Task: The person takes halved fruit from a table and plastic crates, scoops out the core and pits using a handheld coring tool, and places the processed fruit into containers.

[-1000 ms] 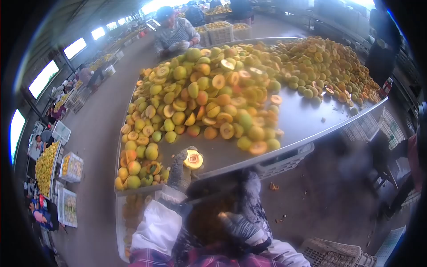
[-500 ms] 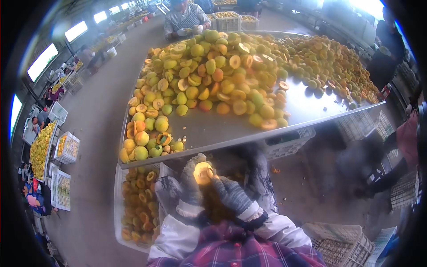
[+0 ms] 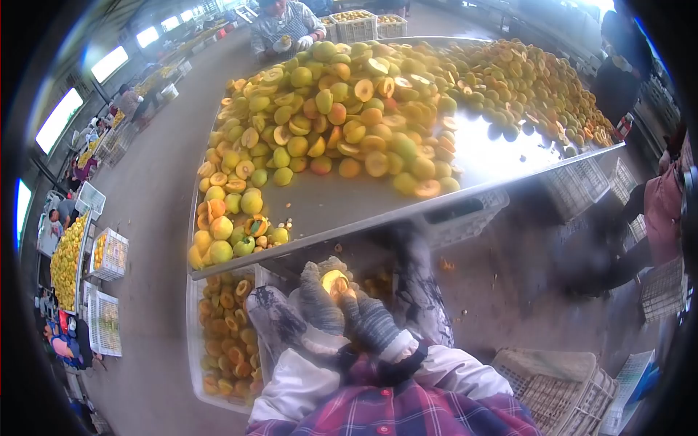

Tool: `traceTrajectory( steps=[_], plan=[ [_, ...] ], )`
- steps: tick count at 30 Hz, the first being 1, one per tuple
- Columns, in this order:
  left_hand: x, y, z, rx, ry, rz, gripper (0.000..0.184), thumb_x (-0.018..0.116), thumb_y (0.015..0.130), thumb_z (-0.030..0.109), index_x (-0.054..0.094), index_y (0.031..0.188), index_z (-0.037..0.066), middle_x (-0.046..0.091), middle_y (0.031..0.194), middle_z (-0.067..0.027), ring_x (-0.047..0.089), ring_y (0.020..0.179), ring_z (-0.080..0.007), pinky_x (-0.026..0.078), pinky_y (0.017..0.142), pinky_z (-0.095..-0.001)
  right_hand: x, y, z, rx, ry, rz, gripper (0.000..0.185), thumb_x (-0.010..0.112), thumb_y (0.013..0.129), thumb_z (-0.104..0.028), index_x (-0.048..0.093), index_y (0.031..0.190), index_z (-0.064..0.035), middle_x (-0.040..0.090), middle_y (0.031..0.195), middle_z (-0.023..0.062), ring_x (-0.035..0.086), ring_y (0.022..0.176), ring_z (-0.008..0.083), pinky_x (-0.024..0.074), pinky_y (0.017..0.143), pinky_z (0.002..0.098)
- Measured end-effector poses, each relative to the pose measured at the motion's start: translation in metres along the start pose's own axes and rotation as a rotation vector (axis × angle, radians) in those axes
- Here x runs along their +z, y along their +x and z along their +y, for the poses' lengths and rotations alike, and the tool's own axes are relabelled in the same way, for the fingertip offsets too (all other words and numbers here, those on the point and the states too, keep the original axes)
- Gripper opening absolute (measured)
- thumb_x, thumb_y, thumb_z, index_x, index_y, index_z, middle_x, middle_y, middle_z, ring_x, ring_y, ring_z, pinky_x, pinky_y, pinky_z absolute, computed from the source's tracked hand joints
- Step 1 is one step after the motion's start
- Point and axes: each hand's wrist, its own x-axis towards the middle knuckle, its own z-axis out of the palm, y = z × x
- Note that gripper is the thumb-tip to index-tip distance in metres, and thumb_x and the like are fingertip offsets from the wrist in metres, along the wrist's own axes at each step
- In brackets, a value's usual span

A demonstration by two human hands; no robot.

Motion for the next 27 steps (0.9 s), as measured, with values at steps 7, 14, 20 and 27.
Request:
traceTrajectory(
  steps=[7, 14, 20, 27],
  plan=[
    [-0.026, 0.035, -0.040, -0.434, 0.093, -0.415, 0.041, 0.043, 0.095, 0.037, 0.064, 0.094, 0.002, 0.064, 0.080, -0.0097, 0.061, 0.072, -0.0213, 0.052, 0.069, -0.0322, 0.013, -0.010, 0.034, 0.003, 0.089, -0.046, 0.054, 0.043, 0.094, -0.020, 0.027, 0.144, -0.0043, 0.043, 0.134, 0.0292, 0.054, 0.107, 0.0477, 0.0456, 0.092, 0.0444],
    [0.010, -0.013, -0.022, -0.074, 0.138, -0.237, 0.047, 0.039, 0.096, 0.042, 0.064, 0.094, 0.001, 0.063, 0.080, -0.0113, 0.061, 0.076, -0.0222, 0.051, 0.072, -0.0337, -0.037, -0.008, 0.002, 0.257, 0.639, -0.063, 0.056, 0.027, 0.102, -0.045, 0.048, 0.131, -0.0022, 0.061, 0.114, 0.0272, 0.056, 0.110, 0.0423, 0.0401, 0.097, 0.0440],
    [0.016, -0.019, -0.003, -0.150, 0.138, -0.392, 0.047, 0.041, 0.095, 0.044, 0.063, 0.095, 0.002, 0.064, 0.084, -0.0119, 0.061, 0.076, -0.0234, 0.052, 0.073, -0.0352, -0.078, -0.004, 0.001, 0.473, 0.698, -0.316, 0.057, 0.026, 0.103, -0.047, 0.054, 0.127, -0.0036, 0.064, 0.115, 0.0178, 0.057, 0.112, 0.0288, 0.0417, 0.095, 0.0371],
    [0.004, -0.001, -0.028, -0.346, -0.069, -0.421, 0.036, 0.053, 0.093, 0.035, 0.062, 0.098, 0.001, 0.064, 0.087, -0.0107, 0.062, 0.071, -0.0211, 0.053, 0.068, -0.0333, -0.039, -0.012, 0.027, 0.531, 1.145, -0.223, 0.048, 0.037, 0.103, -0.035, 0.042, 0.139, -0.0036, 0.055, 0.126, 0.0157, 0.048, 0.124, 0.0290, 0.0384, 0.100, 0.0354]
  ],
)
